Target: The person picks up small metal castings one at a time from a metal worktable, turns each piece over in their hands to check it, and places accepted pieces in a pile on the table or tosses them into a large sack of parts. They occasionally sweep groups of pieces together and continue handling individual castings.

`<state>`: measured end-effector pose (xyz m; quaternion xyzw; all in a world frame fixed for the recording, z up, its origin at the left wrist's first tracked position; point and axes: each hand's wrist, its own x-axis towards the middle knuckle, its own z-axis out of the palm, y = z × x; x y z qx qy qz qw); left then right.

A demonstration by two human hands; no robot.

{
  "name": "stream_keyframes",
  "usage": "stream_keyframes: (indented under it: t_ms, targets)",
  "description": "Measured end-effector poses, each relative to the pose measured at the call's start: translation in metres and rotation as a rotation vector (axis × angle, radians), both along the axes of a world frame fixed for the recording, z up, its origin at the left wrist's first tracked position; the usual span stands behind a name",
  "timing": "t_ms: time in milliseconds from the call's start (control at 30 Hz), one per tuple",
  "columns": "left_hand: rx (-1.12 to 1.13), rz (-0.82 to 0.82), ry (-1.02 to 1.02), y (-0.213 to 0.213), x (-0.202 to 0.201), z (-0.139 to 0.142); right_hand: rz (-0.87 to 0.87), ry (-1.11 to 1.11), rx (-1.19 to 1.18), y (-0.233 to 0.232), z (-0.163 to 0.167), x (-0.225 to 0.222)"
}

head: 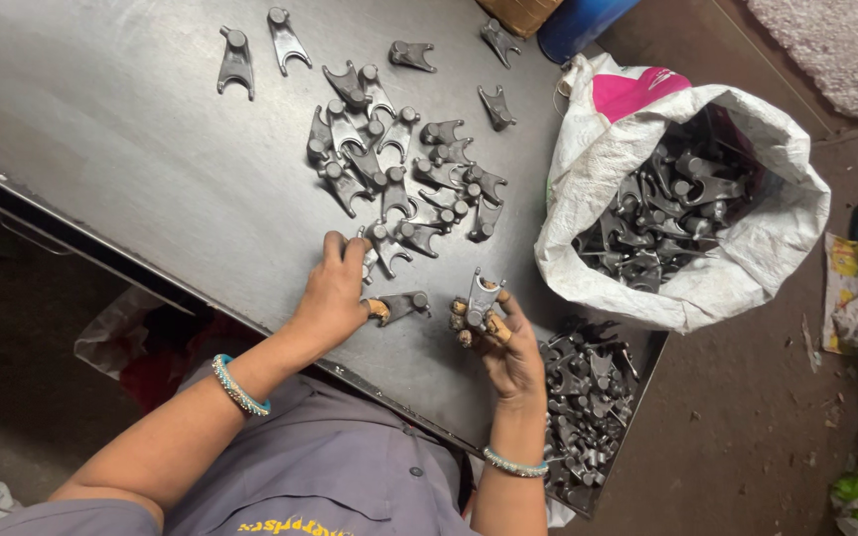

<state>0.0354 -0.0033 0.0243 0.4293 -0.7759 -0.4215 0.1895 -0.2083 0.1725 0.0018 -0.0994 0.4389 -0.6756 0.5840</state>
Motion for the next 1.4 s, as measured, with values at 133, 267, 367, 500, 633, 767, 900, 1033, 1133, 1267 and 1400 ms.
stream_keyframes:
  t_ms: [133,267,367,500,633,767,900,1033,1133,1267,1400]
  targets:
    - [-0.020,0.003,0.049,0.000,0.002,-0.004,0.137,0.202,-0.125,-0.007,0.038,-0.036]
    - [-0.087,-0.002,0.041,-0.002,0.003,-0.007,-0.540,-0.062,-0.329,-0.055,0.065,-0.049]
    - [-0.081,0.005,0.042,-0.002,0.003,-0.009,-0.350,0.388,-0.158,-0.101,0.068,-0.013]
    - [-0.057,0.004,0.062,-0.002,0.003,-0.009,0.206,1.575,0.062,-0.138,0.055,0.062]
    - [-0.073,0.013,0.068,-0.001,0.003,-0.008,0.245,1.725,0.127,-0.150,0.045,0.075]
    - [-0.036,0.022,0.056,0.000,0.000,-0.007,0.161,1.274,0.113,-0.133,0.051,0.048]
    - [-0.050,0.012,0.080,0.001,-0.002,-0.007,0.203,1.416,0.065,-0.114,0.060,0.047]
    - [-0.029,-0.004,0.078,0.001,-0.005,-0.007,0.308,1.655,0.070,-0.127,0.057,0.068]
    - [-0.034,0.004,0.095,0.002,-0.004,-0.007,0.354,1.748,0.128,-0.136,0.048,0.070]
    - [-0.047,0.020,0.103,0.004,-0.003,-0.009,0.198,1.306,-0.066,-0.120,0.032,0.045]
    - [-0.028,0.004,0.139,0.008,-0.013,-0.013,-0.089,0.379,-0.296,-0.069,0.013,0.020]
